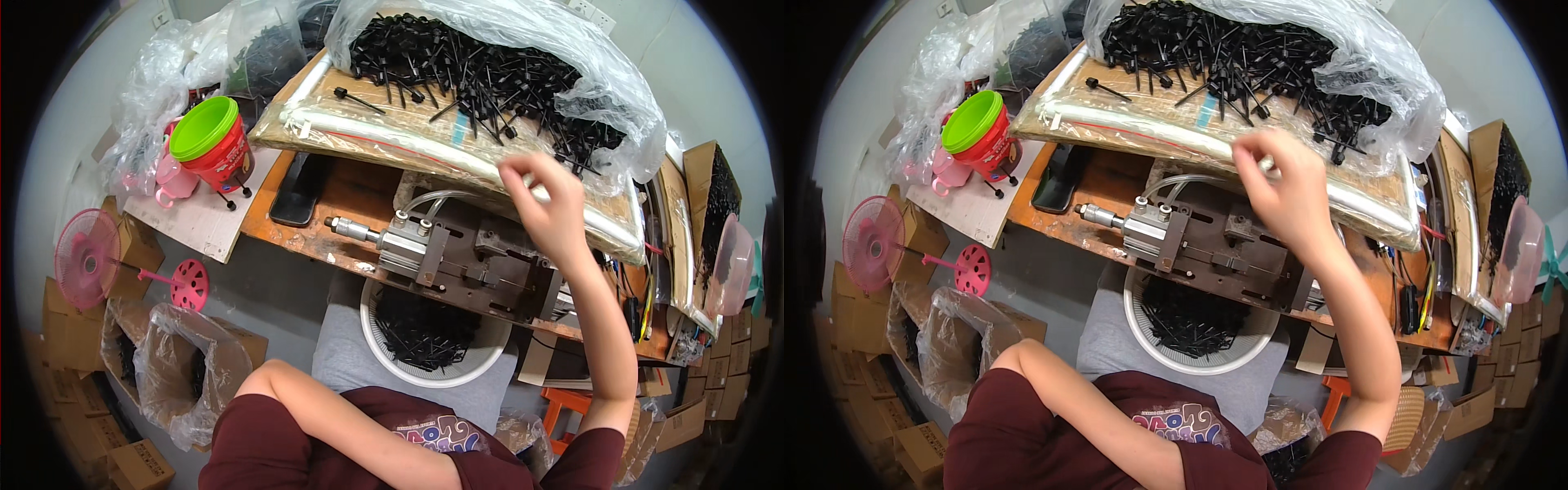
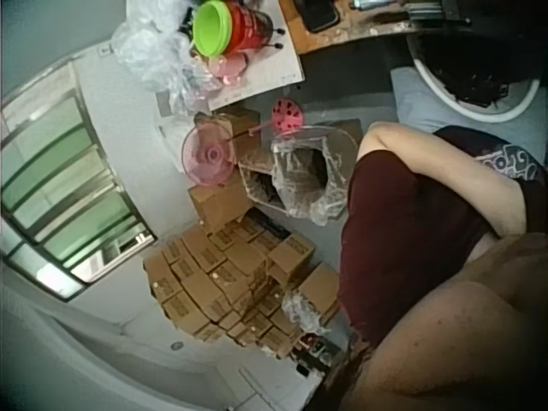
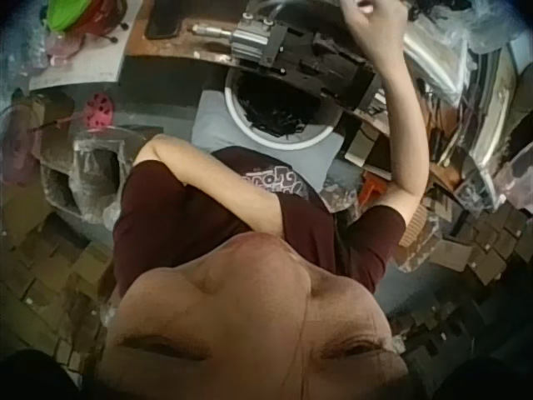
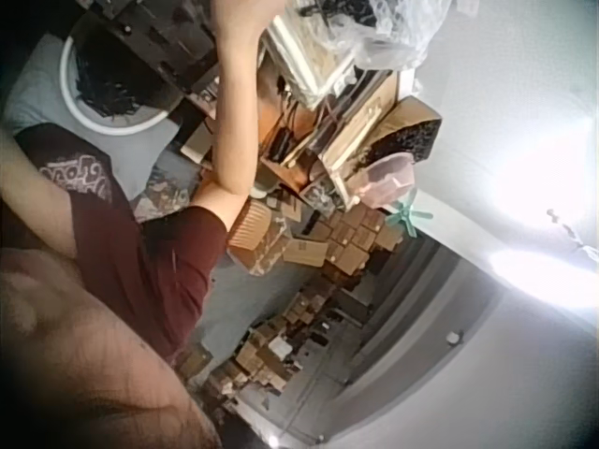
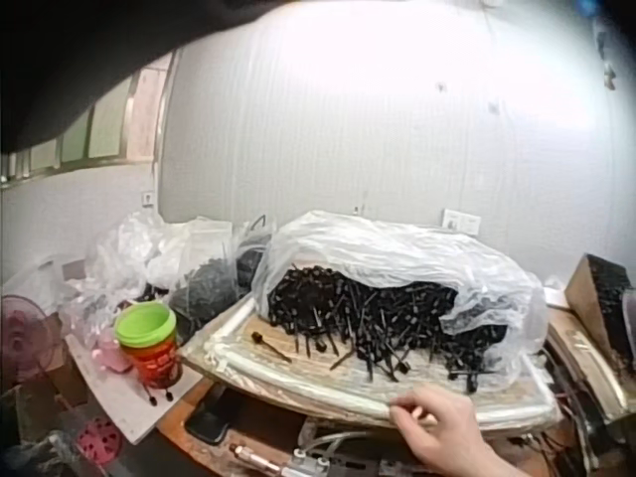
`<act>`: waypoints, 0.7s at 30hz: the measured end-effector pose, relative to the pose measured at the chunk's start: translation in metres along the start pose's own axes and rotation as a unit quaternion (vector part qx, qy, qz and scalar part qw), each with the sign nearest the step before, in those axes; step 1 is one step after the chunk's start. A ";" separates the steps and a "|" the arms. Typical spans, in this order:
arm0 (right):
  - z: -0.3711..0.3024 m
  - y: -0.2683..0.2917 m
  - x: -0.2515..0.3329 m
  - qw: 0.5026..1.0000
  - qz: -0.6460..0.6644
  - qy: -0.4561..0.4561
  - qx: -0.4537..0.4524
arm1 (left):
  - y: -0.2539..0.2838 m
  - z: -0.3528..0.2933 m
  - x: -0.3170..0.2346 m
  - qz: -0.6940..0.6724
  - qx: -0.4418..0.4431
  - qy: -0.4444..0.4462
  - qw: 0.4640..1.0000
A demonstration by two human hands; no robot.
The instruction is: Assemble small plastic components using a workbench fixture.
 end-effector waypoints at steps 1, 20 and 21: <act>0.015 -0.008 -0.012 1.000 0.000 -0.026 -0.003 | -0.002 -0.003 -0.003 -0.003 -0.001 0.006 1.000; 0.111 -0.074 -0.106 0.910 -0.272 -0.301 0.082 | 0.064 -0.135 -0.051 -0.103 -0.646 -0.096 0.751; 0.109 -0.073 -0.106 0.917 -0.266 -0.289 0.077 | 0.062 -0.136 -0.061 -0.108 -0.722 -0.174 0.661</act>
Point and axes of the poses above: each hand's wrist, its own z-axis towards the middle knuckle, its own y-axis out of the back of the hand, x = y × z, the point moved 5 cm from there along z, towards the middle knuckle, and after that the axes turned 11 degrees about z, right-handed, at the moved point
